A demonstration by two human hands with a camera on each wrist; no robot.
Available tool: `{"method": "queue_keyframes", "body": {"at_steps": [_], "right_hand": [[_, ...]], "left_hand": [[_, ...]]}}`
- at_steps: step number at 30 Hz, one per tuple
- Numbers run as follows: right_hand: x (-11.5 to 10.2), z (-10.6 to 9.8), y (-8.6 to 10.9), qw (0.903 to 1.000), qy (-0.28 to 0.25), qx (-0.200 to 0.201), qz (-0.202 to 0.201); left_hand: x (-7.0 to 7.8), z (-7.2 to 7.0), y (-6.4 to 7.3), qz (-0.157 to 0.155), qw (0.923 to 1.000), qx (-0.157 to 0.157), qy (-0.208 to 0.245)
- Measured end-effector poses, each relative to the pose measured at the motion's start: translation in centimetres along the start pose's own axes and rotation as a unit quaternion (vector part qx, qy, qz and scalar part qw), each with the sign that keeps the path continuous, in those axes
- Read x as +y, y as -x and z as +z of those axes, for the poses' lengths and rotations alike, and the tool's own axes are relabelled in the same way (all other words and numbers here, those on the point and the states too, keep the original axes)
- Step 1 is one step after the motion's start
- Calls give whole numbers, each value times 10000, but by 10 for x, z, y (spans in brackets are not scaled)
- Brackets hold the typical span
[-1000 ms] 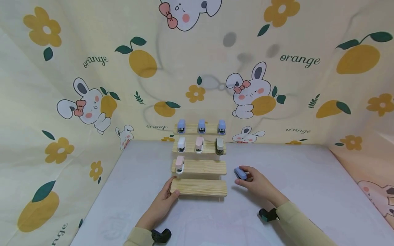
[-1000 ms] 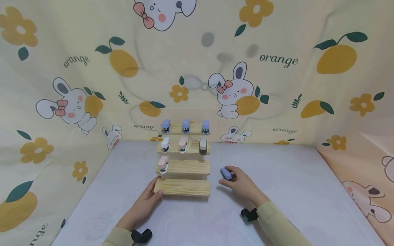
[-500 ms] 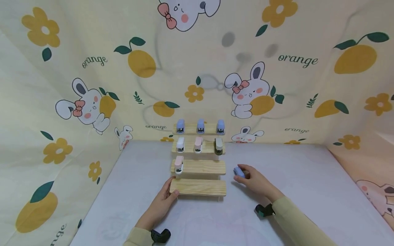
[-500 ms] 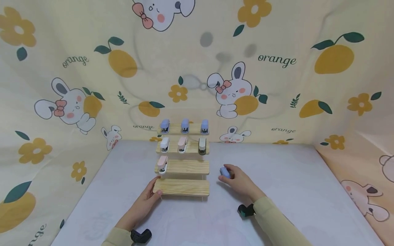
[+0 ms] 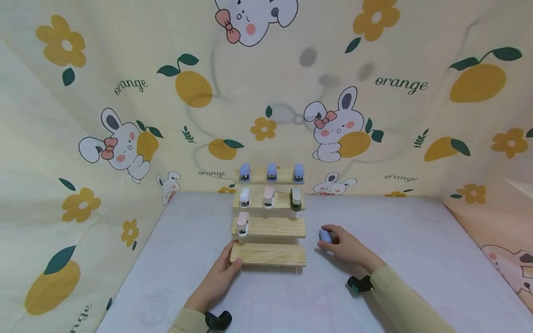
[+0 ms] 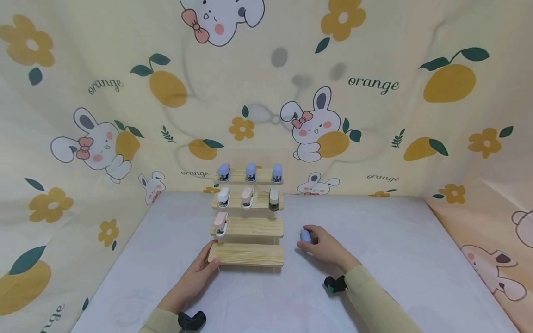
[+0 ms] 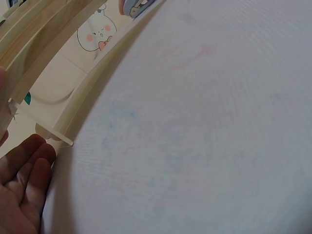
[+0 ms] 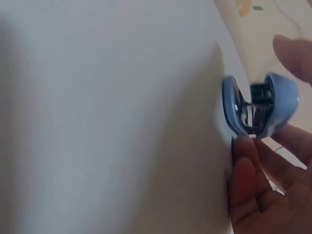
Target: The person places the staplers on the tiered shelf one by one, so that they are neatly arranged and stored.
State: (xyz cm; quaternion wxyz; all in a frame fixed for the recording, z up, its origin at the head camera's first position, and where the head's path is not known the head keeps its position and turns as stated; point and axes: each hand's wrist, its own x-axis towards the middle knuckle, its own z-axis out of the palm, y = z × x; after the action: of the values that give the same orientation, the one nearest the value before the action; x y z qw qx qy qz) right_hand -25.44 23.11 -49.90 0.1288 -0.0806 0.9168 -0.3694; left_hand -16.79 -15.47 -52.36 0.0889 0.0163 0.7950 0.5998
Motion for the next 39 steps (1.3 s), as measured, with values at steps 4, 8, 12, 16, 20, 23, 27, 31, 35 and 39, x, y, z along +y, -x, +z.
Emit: {"method": "queue_keyframes", "body": {"at_steps": [4, 8, 12, 16, 20, 23, 27, 31, 35, 39], "right_hand": [[3, -2, 4, 9997, -235, -84, 37], [6, 0, 4, 9995, -280, -48, 119], [7, 4, 3, 9995, -234, 94, 203], [8, 6, 4, 9992, -175, 252, 253], [9, 8, 5, 9986, -195, 372, 309], [7, 8, 8, 9983, -266, 458, 260], [3, 11, 13, 9977, -343, 571, 86], [-5, 13, 21, 9971, -419, 629, -103], [-11, 15, 27, 9960, -466, 698, -315], [-17, 15, 31, 9939, -535, 797, -545]], "left_hand": [[0, 0, 0, 45, 10000, -8, 7], [0, 0, 0, 30, 10000, -10, 34], [-2, 2, -1, 15, 10000, 5, 32], [-3, 3, -1, 49, 10000, 28, 27], [-2, 4, 0, 57, 10000, 40, 41], [-1, 4, 1, 56, 10000, 44, 41], [0, 4, 1, 20, 10000, 60, 28], [0, 4, 0, -59, 9999, 105, -41], [0, 5, 0, -67, 9999, 129, -60], [0, 5, 1, -29, 9999, 136, -35]]}}
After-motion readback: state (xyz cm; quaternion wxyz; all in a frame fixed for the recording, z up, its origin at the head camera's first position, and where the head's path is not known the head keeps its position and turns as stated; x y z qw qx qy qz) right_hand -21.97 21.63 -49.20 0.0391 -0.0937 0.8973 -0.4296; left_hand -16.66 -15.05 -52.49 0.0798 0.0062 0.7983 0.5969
